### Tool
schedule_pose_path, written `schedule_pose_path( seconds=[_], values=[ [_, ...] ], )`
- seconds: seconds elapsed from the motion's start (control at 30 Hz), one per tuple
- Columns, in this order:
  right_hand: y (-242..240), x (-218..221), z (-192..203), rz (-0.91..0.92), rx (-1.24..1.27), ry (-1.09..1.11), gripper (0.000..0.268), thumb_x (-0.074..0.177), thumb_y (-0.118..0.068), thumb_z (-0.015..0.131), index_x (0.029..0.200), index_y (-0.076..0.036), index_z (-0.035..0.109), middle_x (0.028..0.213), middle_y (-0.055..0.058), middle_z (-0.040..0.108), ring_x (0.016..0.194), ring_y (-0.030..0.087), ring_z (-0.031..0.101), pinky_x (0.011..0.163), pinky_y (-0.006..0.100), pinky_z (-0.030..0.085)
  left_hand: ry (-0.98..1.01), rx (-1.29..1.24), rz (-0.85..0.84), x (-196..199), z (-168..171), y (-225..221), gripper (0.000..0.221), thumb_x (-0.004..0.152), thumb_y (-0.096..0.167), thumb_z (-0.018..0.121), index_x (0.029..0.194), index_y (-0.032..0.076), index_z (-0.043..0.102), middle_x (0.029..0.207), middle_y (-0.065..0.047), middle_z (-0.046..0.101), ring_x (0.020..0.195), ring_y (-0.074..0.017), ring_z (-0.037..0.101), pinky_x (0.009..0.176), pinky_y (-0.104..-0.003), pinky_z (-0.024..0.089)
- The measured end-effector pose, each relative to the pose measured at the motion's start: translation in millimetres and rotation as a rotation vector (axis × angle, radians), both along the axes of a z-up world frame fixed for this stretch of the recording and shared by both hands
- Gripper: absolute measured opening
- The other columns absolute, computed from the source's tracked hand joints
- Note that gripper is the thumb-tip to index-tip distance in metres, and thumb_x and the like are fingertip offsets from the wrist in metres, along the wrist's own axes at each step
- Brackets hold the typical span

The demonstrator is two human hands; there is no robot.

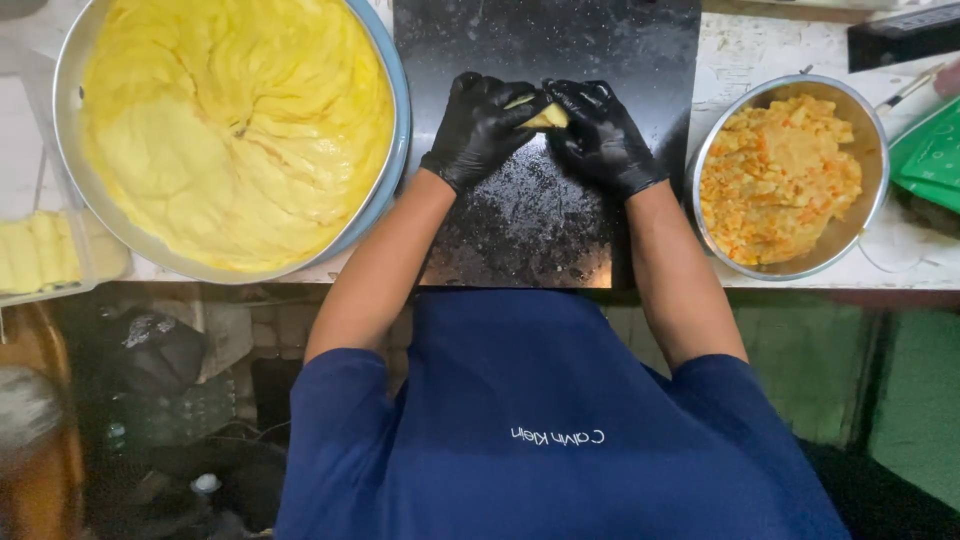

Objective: Rolling thin dough sheets with filling into cylinders at a fast, professional pace.

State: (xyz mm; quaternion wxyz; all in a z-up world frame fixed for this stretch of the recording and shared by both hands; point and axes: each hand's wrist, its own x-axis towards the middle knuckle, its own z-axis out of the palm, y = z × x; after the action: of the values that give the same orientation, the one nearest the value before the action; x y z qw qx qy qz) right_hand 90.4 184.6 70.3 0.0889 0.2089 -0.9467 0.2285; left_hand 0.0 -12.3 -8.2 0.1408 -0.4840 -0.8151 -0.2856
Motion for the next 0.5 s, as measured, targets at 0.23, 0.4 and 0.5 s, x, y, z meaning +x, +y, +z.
schedule_pose_path(
  seconds=[0.23, 0.4, 0.5],
  values=[
    [-3.9, 6.0, 18.2, 0.013, -0.301, -0.001, 0.065, 0.094, -0.049, 0.066, 0.137, -0.002, 0.055, 0.132, 0.024, 0.059, 0.120, 0.042, 0.055, 0.097, 0.054, 0.048, 0.238, 0.079, -0.016, 4.9, 37.2, -2.7, 0.037, 0.083, 0.013, 0.086, 0.115, 0.024, 0.071, 0.099, -0.009, 0.074, 0.080, -0.0273, 0.066, 0.083, -0.043, 0.048],
    [7.4, -3.9, -14.2, -0.030, -0.420, -0.083, 0.032, 0.098, -0.023, 0.071, 0.121, -0.002, 0.068, 0.121, 0.019, 0.067, 0.113, 0.033, 0.063, 0.101, 0.042, 0.050, 0.027, 0.017, -0.012, 3.9, 15.3, -3.7, 0.026, 0.091, 0.035, 0.079, 0.116, 0.034, 0.072, 0.097, -0.017, 0.066, 0.092, -0.0372, 0.054, 0.070, -0.045, 0.047],
    [-10.3, 0.9, 41.2, 0.032, -0.462, -0.197, 0.024, 0.097, -0.020, 0.056, 0.111, -0.003, 0.065, 0.106, 0.013, 0.067, 0.099, 0.026, 0.062, 0.087, 0.037, 0.053, 0.230, 0.178, -0.002, 8.7, 35.3, -0.9, 0.030, 0.085, 0.037, 0.088, 0.108, 0.027, 0.071, 0.086, -0.012, 0.066, 0.078, -0.0300, 0.058, 0.075, -0.045, 0.050]
  ],
)
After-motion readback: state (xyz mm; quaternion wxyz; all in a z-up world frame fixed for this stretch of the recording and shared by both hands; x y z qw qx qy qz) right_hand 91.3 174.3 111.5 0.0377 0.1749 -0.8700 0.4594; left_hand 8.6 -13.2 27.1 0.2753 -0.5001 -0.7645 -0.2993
